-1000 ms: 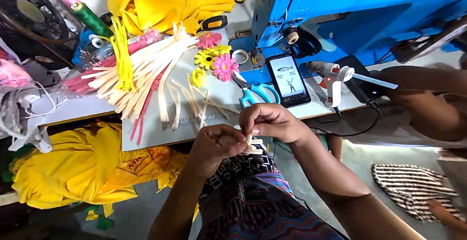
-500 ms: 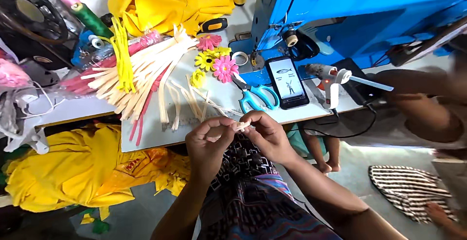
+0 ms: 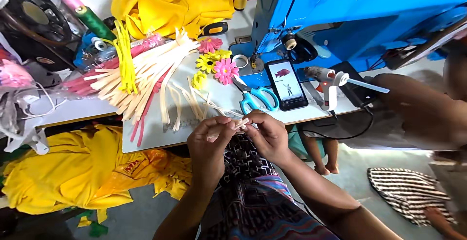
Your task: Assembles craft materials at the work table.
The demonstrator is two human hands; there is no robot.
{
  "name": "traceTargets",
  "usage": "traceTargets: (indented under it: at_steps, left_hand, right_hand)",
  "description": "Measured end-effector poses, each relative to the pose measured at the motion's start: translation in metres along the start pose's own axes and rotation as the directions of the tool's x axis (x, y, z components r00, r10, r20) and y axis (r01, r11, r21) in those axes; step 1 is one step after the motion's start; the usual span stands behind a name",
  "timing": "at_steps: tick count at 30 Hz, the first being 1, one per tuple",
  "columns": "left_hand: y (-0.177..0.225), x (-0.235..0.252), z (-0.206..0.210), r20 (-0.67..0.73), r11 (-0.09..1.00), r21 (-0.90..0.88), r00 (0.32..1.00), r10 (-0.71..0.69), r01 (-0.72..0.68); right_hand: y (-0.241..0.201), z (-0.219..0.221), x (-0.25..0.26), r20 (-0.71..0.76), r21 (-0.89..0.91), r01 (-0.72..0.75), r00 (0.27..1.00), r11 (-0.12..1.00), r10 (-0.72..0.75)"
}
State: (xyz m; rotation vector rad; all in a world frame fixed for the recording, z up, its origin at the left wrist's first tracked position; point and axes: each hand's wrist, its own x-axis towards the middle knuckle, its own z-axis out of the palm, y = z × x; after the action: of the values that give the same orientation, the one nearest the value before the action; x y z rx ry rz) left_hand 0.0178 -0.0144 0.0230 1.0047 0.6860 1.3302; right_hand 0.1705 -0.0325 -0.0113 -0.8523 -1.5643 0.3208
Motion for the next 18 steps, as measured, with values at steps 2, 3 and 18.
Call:
traceTargets:
  at_steps: [2, 3, 18]
  left_hand:
    - [-0.004, 0.0, -0.001, 0.038, 0.995, 0.056, 0.996, 0.08, -0.082]
    - [-0.007, 0.001, -0.001, 0.057, 0.986, 0.088, 0.989, 0.134, -0.138]
    - [-0.002, 0.012, -0.016, 0.118, 0.919, 0.383, 0.992, 0.051, -0.093]
  right_hand:
    - [-0.002, 0.001, 0.0, -0.009, 0.052, -0.048, 0.999, 0.997, 0.048]
    - [-0.006, 0.001, -0.001, -0.01, 0.099, -0.108, 0.994, 0.989, 0.11]
    - [-0.026, -0.017, -0.003, 0.146, 0.095, -0.425, 0.9, 0.9, 0.41]
